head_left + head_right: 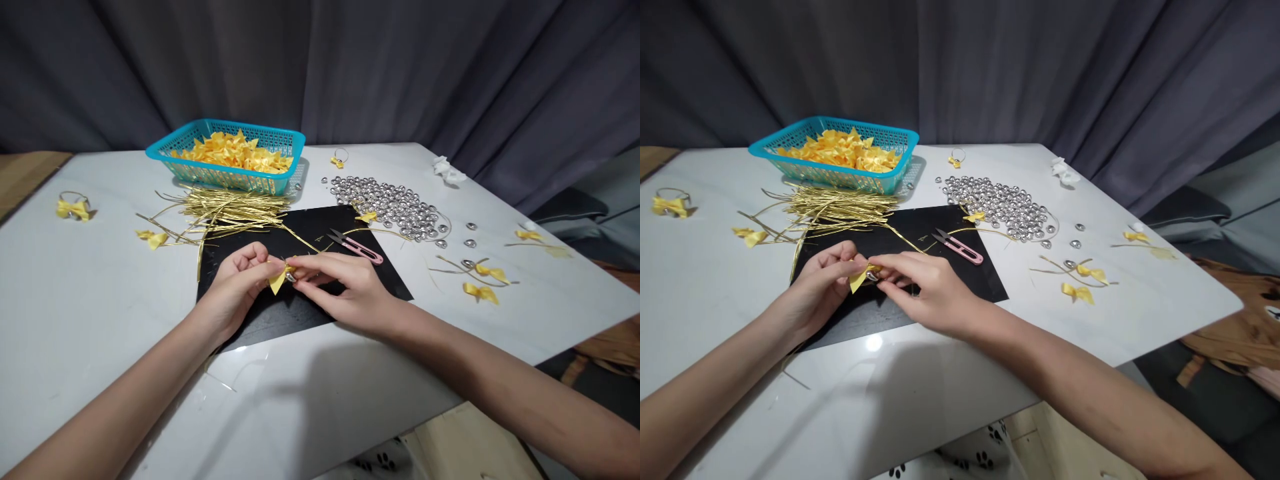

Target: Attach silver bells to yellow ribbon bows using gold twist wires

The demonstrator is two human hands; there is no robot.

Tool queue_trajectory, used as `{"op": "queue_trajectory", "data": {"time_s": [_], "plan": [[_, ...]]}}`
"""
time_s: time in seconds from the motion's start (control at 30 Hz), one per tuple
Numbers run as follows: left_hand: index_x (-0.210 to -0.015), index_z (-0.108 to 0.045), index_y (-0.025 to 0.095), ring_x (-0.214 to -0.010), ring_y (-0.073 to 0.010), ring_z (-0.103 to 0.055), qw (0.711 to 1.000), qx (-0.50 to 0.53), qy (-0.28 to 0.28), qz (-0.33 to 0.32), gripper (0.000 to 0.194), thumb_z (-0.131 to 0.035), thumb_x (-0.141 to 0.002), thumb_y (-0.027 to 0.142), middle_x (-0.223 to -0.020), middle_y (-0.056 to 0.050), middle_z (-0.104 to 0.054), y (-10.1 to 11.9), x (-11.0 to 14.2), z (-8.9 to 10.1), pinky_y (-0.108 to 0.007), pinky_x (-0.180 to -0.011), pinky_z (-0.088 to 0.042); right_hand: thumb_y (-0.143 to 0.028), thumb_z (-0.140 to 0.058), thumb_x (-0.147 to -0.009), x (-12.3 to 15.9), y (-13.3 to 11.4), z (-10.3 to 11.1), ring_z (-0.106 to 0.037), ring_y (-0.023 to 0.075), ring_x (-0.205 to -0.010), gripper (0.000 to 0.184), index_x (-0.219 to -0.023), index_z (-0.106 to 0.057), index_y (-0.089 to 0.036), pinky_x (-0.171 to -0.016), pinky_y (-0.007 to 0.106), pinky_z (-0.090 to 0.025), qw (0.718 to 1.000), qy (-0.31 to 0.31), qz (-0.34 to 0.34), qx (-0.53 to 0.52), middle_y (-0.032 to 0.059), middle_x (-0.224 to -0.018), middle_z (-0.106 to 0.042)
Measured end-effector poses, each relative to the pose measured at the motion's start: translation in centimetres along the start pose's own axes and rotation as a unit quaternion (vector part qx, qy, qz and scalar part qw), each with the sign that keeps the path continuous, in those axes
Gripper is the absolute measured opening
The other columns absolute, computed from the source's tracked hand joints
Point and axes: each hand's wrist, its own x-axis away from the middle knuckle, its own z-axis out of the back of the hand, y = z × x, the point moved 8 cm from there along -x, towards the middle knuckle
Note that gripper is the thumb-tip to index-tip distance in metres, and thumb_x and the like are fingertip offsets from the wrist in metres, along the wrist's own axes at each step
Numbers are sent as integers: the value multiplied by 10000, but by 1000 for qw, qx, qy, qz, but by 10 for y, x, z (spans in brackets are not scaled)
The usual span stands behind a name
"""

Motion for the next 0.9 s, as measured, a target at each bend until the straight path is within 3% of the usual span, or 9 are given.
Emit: {"op": "queue_trajectory", "data": {"time_s": [0.23,0.5,0.9], "plan": [[-583,-485,166,-517,-48,-570,999,-10,-25,26,247,-713,-608,75,-560,31,-664,-3,1,-2,-100,-504,-430,-80,-613,-812,-4,-10,10,-672,92,-728,177,-976,-669,-118,-694,193,-558,995,1,69,71,40,-870,-732],[-545,-469,166,-486,-36,-530,999,8,-25,38,268,-700,-600,42,-487,55,-604,-3,-1,-1,-83,-473,-402,-85,-619,-810,-2,-9,4,-695,96,-810,288,-1097,-617,-104,-767,178,-562,997,-55,47,36,39,-894,-736],[-541,-448,170,-489,-37,-509,998,1,-25,51,293,-714,-601,62,-495,57,-576,-3,-1,0,-90,-481,-405,-128,-561,-864,0,-21,7,-703,124,-748,209,-1060,-622,-87,-665,200,-569,976,-42,141,163,63,-951,-729]]}}
